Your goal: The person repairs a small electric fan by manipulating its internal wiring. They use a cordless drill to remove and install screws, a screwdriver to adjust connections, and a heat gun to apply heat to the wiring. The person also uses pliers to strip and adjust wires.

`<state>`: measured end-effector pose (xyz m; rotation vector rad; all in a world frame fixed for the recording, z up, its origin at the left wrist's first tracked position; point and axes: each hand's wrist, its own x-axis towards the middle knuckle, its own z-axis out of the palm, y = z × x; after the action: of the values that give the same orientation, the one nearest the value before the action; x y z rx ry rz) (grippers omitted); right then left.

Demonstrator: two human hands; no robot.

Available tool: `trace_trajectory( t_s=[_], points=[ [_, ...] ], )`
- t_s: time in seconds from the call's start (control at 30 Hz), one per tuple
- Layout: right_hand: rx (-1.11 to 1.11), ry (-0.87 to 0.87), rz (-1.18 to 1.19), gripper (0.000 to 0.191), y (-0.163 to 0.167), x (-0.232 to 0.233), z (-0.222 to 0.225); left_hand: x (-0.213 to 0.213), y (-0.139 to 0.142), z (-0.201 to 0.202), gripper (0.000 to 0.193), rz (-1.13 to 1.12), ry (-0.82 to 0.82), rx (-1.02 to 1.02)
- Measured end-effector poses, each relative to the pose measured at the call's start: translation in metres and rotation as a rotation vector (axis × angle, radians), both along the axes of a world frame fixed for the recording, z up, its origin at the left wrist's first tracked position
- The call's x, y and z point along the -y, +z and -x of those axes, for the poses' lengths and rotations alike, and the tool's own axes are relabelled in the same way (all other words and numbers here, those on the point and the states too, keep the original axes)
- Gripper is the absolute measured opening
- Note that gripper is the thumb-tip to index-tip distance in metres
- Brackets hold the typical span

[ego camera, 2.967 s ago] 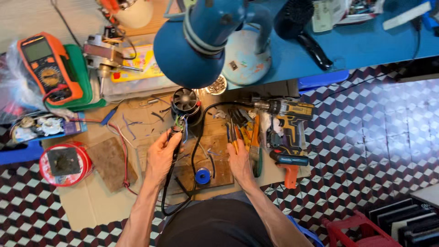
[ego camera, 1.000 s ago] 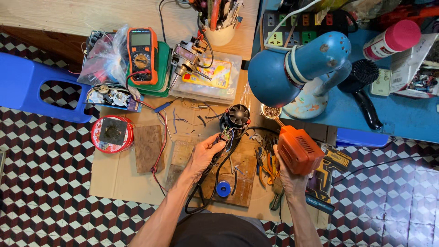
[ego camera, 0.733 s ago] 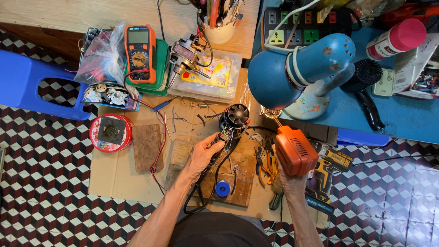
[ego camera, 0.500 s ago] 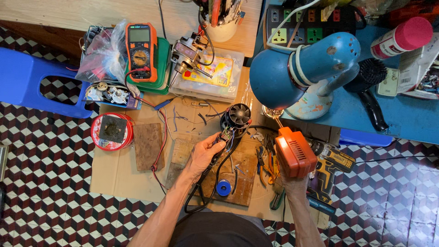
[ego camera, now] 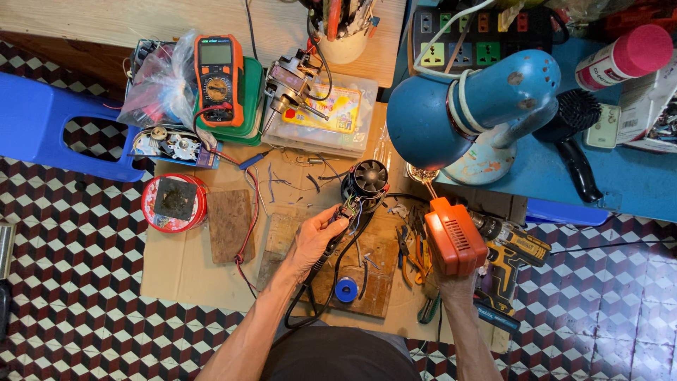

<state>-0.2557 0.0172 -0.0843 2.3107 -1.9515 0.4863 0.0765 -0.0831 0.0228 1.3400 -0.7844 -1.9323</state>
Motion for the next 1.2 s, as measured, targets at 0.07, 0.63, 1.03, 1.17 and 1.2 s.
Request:
trace_trajectory(
  t_s=[0.07,0.63,1.03,1.17,1.2],
  points=[
    [0.168,-0.058,-0.044,0.048,-0.002,0.000,0.000,0.000,0.001,0.000,0.056,0.001,-0.004,-0.003],
    [1.194,-0.405,-0.531,0.024,0.112,-0.017,-0.090,-0.011,-0.022,-0.007,0.056,0.023,0.036,-0.070],
    [1.212,-0.403,-0.634,0.043,0.099,-0.017,-0.110,-0.013,-0.023,-0.009,0.059,0.022,0.035,-0.112],
    [1.121,-0.517,-0.790,0.031,0.096,-0.021,-0.106,-0.013,-0.018,-0.010,0.061,-0.001,0.007,-0.015],
    [1.109,-0.473,-0.765,0.028,0.095,-0.021,-0.106,-0.013,-0.017,-0.011,0.062,-0.010,-0.004,0.032]
  ],
)
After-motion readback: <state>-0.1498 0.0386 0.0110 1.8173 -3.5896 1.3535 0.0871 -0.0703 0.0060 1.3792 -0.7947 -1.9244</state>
